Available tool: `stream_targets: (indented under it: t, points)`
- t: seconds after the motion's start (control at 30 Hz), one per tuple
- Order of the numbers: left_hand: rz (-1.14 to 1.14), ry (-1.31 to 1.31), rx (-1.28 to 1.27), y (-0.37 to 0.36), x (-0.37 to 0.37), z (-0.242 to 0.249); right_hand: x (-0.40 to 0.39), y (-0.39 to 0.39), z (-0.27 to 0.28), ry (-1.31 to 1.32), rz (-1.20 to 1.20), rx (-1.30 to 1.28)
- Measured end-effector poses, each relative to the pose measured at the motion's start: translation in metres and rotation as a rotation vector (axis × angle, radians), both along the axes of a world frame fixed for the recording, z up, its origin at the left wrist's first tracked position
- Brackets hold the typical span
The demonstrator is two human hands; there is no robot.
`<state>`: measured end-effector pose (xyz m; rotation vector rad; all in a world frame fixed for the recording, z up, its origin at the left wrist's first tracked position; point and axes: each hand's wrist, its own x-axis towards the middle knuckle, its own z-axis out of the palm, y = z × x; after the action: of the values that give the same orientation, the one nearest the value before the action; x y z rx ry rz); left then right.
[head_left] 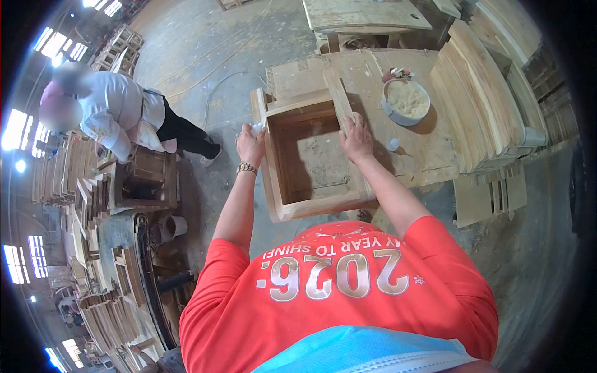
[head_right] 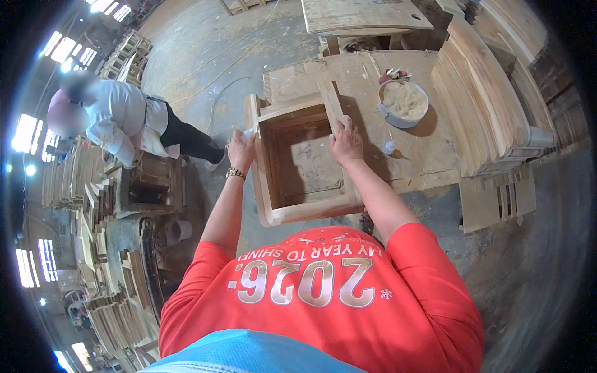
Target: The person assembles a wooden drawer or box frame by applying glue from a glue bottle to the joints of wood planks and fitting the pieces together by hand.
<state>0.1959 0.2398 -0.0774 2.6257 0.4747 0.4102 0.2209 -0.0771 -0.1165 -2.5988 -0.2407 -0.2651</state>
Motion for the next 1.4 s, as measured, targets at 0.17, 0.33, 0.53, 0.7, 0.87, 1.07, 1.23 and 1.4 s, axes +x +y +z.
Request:
stream_targets:
  t: [0.17, 0.33, 0.53, 0.7, 0.87, 1.07, 1.23, 1.4]
  points:
    - [0.025, -0.008, 0.003, 0.001, 0.007, 0.002, 0.000, 0.000, 0.000, -0.015, 0.004, -0.011]
    - [-0.001, 0.010, 0.001, 0.002, 0.004, -0.001, 0.000, 0.000, 0.001, -0.027, -0.002, -0.006]
    - [0.029, -0.033, 0.006, -0.001, 0.001, 0.002, -0.001, 0.000, 0.002, -0.016, 0.001, -0.005]
    - [0.047, -0.072, -0.075, 0.003, 0.001, -0.004, 0.000, 0.000, 0.001, -0.043, -0.003, 0.010]
    - [-0.064, -0.214, -0.648, 0.001, -0.003, -0.012, 0.000, 0.000, -0.002, -0.061, -0.005, 0.026]
    - [-0.208, -0.119, -1.269, -0.051, -0.044, 0.030, 0.002, 0.001, -0.005, -0.137, -0.018, 0.008]
    - [-0.285, -0.145, -1.360, -0.074, -0.070, 0.010, -0.005, 0.009, 0.008, -0.417, 0.109, 0.221]
    - [-0.347, -0.059, -1.301, -0.097, -0.107, 0.012, -0.053, 0.063, 0.051, 0.074, 0.398, 0.935]
